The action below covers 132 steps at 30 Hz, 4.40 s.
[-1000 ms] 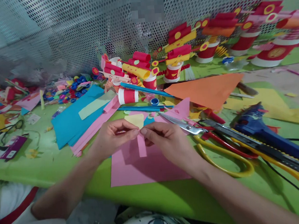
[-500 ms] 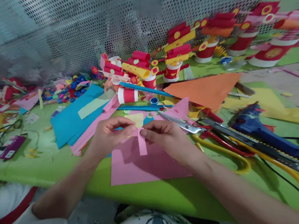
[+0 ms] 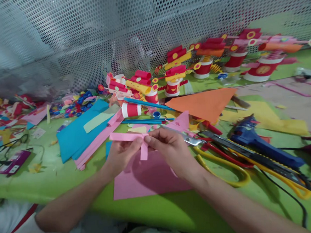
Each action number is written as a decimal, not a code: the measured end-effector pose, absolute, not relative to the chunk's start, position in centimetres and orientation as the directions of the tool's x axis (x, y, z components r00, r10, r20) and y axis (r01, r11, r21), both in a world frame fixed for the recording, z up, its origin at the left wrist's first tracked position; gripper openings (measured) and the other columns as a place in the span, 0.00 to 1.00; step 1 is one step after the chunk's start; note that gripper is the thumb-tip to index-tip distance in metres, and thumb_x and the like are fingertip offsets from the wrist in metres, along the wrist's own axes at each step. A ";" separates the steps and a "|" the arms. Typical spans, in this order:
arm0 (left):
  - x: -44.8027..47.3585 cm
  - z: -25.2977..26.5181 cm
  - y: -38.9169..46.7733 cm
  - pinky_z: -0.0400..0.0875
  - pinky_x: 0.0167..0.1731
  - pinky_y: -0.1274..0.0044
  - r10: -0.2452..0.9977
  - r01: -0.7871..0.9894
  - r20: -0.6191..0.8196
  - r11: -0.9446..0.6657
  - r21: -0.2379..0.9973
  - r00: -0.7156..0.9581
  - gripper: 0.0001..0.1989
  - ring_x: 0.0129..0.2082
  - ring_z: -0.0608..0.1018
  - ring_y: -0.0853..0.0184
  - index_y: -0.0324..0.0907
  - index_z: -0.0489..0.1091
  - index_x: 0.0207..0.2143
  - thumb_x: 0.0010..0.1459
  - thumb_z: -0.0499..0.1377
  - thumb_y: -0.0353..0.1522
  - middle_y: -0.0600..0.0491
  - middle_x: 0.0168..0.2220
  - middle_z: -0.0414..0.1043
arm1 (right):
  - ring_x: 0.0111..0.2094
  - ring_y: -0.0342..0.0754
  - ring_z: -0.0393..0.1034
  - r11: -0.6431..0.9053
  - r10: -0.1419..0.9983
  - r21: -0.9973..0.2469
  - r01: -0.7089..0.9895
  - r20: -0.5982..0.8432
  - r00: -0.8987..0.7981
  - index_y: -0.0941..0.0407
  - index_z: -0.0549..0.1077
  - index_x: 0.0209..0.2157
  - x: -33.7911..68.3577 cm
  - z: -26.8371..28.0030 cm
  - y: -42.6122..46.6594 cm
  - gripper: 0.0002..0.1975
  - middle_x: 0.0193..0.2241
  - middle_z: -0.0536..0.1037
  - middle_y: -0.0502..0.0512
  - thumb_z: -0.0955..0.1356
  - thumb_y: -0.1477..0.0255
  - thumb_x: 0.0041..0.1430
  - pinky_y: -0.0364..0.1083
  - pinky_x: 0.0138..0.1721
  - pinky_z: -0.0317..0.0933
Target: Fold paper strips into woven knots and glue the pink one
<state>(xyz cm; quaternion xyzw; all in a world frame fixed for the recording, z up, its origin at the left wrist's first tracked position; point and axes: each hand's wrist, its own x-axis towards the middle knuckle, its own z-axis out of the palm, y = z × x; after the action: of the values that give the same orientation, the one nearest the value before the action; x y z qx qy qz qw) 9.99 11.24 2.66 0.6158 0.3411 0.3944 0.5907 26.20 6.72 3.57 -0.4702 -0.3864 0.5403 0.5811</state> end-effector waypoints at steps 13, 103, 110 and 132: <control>12.1 6.8 12.3 0.71 0.37 0.74 0.812 0.095 0.154 -0.248 0.964 0.563 0.14 0.35 0.77 0.65 0.38 0.78 0.39 0.64 0.59 0.40 0.50 0.32 0.77 | 0.28 0.45 0.68 0.179 0.932 -0.979 -0.099 0.136 0.337 0.52 0.82 0.28 27.2 3.9 6.1 0.13 0.24 0.77 0.51 0.78 0.57 0.49 0.45 0.32 0.64; 13.6 3.2 13.1 0.71 0.34 0.78 0.892 -0.160 0.073 -0.001 0.987 0.446 0.08 0.32 0.77 0.70 0.40 0.76 0.34 0.53 0.69 0.35 0.53 0.32 0.78 | 0.27 0.43 0.65 -0.005 0.942 -0.999 -0.048 -0.021 0.334 0.56 0.77 0.29 28.3 4.2 7.0 0.15 0.24 0.73 0.49 0.76 0.58 0.53 0.44 0.29 0.63; 13.6 2.9 12.9 0.68 0.29 0.79 0.910 -0.167 0.001 0.075 0.983 0.415 0.04 0.28 0.75 0.71 0.42 0.76 0.32 0.53 0.67 0.33 0.55 0.28 0.75 | 0.25 0.43 0.61 0.024 0.946 -0.999 -0.036 0.011 0.323 0.56 0.73 0.24 28.6 4.5 6.8 0.18 0.21 0.69 0.47 0.75 0.56 0.53 0.44 0.28 0.56; 13.4 3.6 13.9 0.65 0.28 0.83 0.817 -0.236 -0.153 0.331 0.914 0.556 0.13 0.27 0.72 0.76 0.41 0.78 0.36 0.47 0.73 0.33 0.55 0.31 0.74 | 0.30 0.48 0.67 0.102 0.950 -0.981 0.167 0.145 0.277 0.57 0.76 0.28 28.4 4.0 6.5 0.16 0.26 0.77 0.54 0.70 0.58 0.60 0.46 0.31 0.59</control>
<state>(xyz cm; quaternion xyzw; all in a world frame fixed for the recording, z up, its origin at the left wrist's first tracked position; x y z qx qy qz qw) 13.41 13.94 3.58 0.4604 0.3158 0.3498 0.7523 28.41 6.52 4.01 -0.5713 -0.4886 0.3505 0.5586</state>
